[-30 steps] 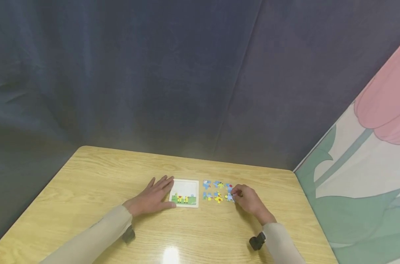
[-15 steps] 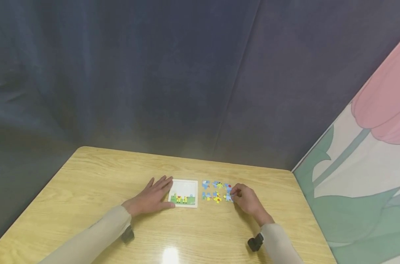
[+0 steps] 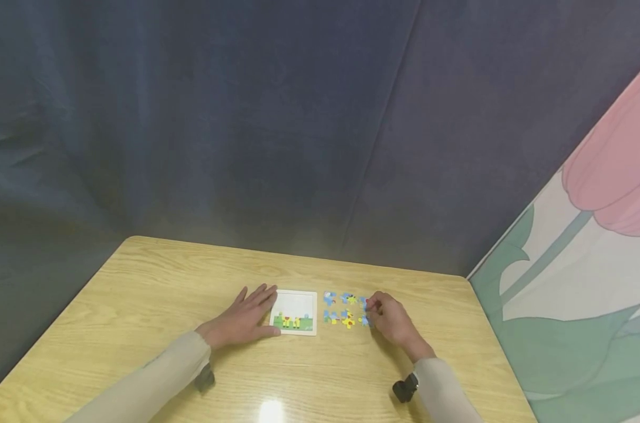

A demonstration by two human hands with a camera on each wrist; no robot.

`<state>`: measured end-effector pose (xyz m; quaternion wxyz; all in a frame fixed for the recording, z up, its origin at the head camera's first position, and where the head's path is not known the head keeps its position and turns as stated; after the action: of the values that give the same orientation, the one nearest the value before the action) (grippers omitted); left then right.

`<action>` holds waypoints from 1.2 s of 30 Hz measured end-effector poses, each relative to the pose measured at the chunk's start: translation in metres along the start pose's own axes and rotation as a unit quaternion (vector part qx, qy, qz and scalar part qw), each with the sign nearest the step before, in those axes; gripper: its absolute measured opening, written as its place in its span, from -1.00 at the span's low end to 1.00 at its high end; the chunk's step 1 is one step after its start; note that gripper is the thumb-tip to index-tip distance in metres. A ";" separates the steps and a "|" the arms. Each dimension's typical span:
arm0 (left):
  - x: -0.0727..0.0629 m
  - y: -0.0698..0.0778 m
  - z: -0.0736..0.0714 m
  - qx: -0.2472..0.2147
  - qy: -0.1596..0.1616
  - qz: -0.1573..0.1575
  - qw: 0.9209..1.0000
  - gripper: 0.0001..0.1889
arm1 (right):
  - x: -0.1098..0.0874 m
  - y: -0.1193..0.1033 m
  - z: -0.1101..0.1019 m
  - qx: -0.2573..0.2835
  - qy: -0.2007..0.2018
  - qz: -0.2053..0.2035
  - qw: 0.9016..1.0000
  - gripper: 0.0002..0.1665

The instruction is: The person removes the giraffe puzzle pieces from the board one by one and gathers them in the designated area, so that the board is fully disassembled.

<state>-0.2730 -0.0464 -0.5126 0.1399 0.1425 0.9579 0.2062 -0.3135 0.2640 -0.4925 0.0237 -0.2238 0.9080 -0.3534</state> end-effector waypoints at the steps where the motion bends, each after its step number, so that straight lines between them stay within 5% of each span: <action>1: 0.000 0.000 0.000 -0.003 -0.001 0.000 1.000 -0.04 | 0.002 -0.002 0.001 0.003 -0.001 -0.003 1.000 -0.93; 21: 0.000 -0.001 0.000 0.005 -0.001 -0.012 1.000 -0.03 | 0.046 -0.075 0.058 0.009 -0.066 -0.077 0.995 -0.84; 36: 0.002 -0.002 0.001 0.010 0.005 -0.013 1.000 -0.01 | 0.063 -0.108 0.095 -0.007 -0.107 -0.122 0.987 -0.84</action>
<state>-0.2748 -0.0478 -0.5145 0.1363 0.1306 0.9623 0.1957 -0.3089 0.1075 -0.4855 0.0757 -0.3699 0.8685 -0.3210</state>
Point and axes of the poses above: each hand's wrist, its own x-axis towards the middle knuckle, its own z-axis out of the palm, y = z × x, the point moved 10 cm from there along x, towards the middle knuckle, and after that the axes turned 14 degrees about -z, right-handed, at the moved point
